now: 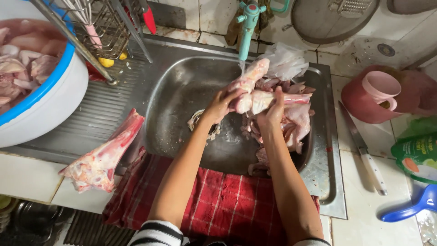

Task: Washing and cleaning raw meat and bone pieces in a kitchen sink.

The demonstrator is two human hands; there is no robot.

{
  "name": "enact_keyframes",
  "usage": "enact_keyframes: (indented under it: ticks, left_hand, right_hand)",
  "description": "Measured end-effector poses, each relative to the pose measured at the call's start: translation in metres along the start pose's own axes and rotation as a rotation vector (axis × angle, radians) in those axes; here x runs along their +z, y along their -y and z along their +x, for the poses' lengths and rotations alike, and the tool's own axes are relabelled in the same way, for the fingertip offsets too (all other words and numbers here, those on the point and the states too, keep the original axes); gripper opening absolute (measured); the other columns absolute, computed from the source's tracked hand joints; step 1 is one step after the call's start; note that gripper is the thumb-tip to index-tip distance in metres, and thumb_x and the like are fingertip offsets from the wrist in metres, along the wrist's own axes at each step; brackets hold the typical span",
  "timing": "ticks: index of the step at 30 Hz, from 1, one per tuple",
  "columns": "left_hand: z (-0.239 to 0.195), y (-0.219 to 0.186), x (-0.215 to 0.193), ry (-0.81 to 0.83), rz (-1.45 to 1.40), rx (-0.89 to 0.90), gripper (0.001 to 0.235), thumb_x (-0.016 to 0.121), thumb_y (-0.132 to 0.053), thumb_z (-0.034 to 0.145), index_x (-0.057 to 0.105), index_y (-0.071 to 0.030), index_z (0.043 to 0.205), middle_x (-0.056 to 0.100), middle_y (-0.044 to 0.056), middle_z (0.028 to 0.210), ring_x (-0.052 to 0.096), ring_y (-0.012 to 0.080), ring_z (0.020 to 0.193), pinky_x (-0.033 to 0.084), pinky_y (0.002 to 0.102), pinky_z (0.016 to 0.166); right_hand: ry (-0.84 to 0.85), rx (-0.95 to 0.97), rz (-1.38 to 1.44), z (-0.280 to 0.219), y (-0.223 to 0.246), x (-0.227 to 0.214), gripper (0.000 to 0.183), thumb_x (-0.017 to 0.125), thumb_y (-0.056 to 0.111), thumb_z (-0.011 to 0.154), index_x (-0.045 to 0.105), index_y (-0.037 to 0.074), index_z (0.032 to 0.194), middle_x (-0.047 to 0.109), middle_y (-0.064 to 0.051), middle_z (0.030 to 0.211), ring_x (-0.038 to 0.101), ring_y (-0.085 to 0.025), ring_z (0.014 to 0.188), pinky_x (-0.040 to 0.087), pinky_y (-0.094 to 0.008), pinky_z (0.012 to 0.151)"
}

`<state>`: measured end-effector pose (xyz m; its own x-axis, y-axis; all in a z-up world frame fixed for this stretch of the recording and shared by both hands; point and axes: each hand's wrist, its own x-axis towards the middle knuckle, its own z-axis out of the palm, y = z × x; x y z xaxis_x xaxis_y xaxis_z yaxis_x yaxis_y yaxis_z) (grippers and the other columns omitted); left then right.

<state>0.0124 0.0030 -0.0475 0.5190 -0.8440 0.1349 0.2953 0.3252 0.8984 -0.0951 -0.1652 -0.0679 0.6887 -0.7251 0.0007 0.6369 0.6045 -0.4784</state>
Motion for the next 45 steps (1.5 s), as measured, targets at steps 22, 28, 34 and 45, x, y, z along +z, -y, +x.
enact_keyframes:
  ticks: [22, 28, 34, 45]
  left_hand:
    - [-0.017, -0.015, 0.047, -0.451, 0.17, 0.119, 0.064, 0.045, -0.045, 0.102, 0.037, -0.012, 0.156, 0.06, 0.019, 0.136, 0.067, 0.0357, 0.103, 0.06, 0.044, 0.075]
    - [0.029, 0.048, 0.053, -0.812, 0.912, 0.683, 0.054, 0.069, -0.036, 0.098, 0.055, -0.006, 0.141, 0.065, 0.021, 0.129, 0.067, 0.0422, 0.113, 0.054, 0.048, 0.097]
    - [0.036, 0.012, 0.067, -0.739, 1.127, 0.293, 0.037, 0.057, -0.038, 0.105, 0.069, -0.004, 0.104, 0.07, 0.027, 0.097, 0.066, 0.0482, 0.092, 0.053, 0.056, 0.08]
    - [0.007, -0.008, 0.02, -0.713, 1.192, 0.471, 0.019, 0.071, -0.028, 0.098, 0.063, -0.011, 0.101, 0.073, 0.016, 0.095, 0.068, 0.0417, 0.093, 0.053, 0.053, 0.079]
  right_hand:
    - [-0.404, -0.382, -0.239, 0.023, -0.021, 0.053, 0.066, 0.084, 0.025, 0.083, 0.045, 0.001, 0.131, 0.067, -0.013, 0.118, 0.069, -0.027, 0.104, 0.062, -0.043, 0.089]
    - [-0.44, -0.357, -0.142, -0.003, 0.019, 0.072, 0.068, 0.082, 0.025, 0.08, 0.042, 0.005, 0.132, 0.061, -0.014, 0.118, 0.066, -0.03, 0.099, 0.062, -0.049, 0.084]
    - [-0.407, -0.521, -0.157, 0.001, 0.025, 0.052, 0.055, 0.082, 0.017, 0.08, 0.052, 0.005, 0.125, 0.064, -0.01, 0.113, 0.065, -0.025, 0.097, 0.059, -0.043, 0.085]
    - [-0.344, -0.117, -0.088, -0.012, 0.012, 0.062, 0.051, 0.074, 0.035, 0.083, 0.06, 0.0, 0.118, 0.069, -0.012, 0.105, 0.07, -0.033, 0.093, 0.062, -0.056, 0.079]
